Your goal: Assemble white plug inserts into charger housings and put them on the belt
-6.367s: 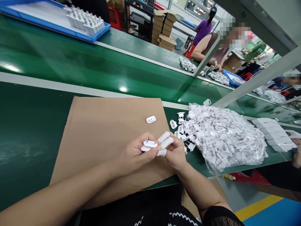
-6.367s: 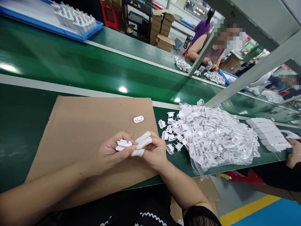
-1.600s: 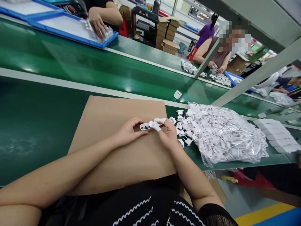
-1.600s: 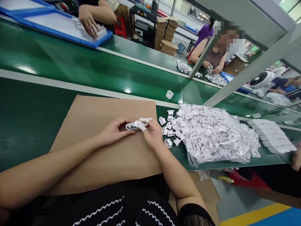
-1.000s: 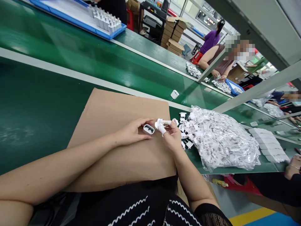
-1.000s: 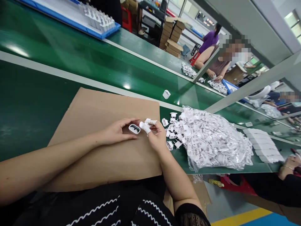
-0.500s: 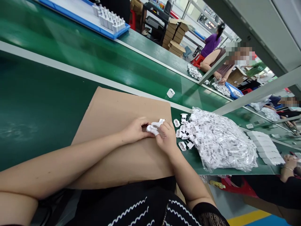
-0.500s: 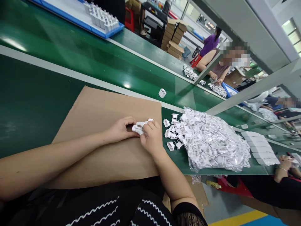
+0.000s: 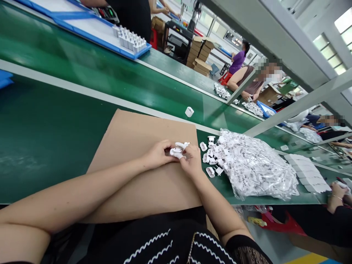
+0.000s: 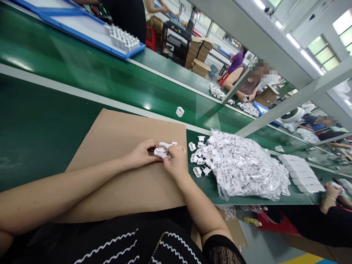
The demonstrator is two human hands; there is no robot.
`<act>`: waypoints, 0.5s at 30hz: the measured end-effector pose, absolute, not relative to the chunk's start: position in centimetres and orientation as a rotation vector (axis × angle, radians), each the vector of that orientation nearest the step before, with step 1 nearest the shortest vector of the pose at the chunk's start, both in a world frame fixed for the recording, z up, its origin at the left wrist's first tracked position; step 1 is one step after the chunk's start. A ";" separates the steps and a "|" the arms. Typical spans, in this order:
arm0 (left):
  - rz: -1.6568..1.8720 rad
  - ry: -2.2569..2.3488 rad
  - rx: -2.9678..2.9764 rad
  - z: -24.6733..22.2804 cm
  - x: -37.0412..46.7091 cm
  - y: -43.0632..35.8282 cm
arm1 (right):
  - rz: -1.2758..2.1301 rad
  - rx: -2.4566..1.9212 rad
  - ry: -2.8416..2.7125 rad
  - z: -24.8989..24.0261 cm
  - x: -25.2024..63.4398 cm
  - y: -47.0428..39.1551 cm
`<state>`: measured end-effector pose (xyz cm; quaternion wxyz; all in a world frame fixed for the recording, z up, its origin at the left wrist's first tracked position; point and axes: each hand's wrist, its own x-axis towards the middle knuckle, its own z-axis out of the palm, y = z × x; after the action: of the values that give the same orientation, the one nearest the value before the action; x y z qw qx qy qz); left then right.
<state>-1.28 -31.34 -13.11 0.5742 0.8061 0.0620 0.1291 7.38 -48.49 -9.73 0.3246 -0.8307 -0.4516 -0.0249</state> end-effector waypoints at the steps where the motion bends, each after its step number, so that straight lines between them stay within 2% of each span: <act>1: 0.284 0.156 1.889 -12.9 -1.3 -31.4 | -0.060 -2.092 -1.124 -9.9 7.4 -48.8; 4: 0.145 0.204 1.881 -11.7 -0.9 -30.8 | -0.144 -1.956 -0.937 -9.5 8.0 -49.7; 6: 0.109 0.258 1.893 -10.5 0.4 -29.3 | -0.214 -2.028 -0.894 -9.1 8.6 -50.2; 11: 0.416 0.650 2.157 -8.4 7.8 -22.8 | -0.013 -2.356 -1.012 -10.2 9.2 -50.3; 15: 0.527 0.787 2.173 -9.2 13.6 -18.1 | 0.123 -2.170 -0.922 -11.7 9.2 -50.0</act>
<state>13.65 -18.11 -9.15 0.3760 0.8495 0.3075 0.2061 9.25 -50.02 -11.65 0.3805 -0.8500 -0.3611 0.0483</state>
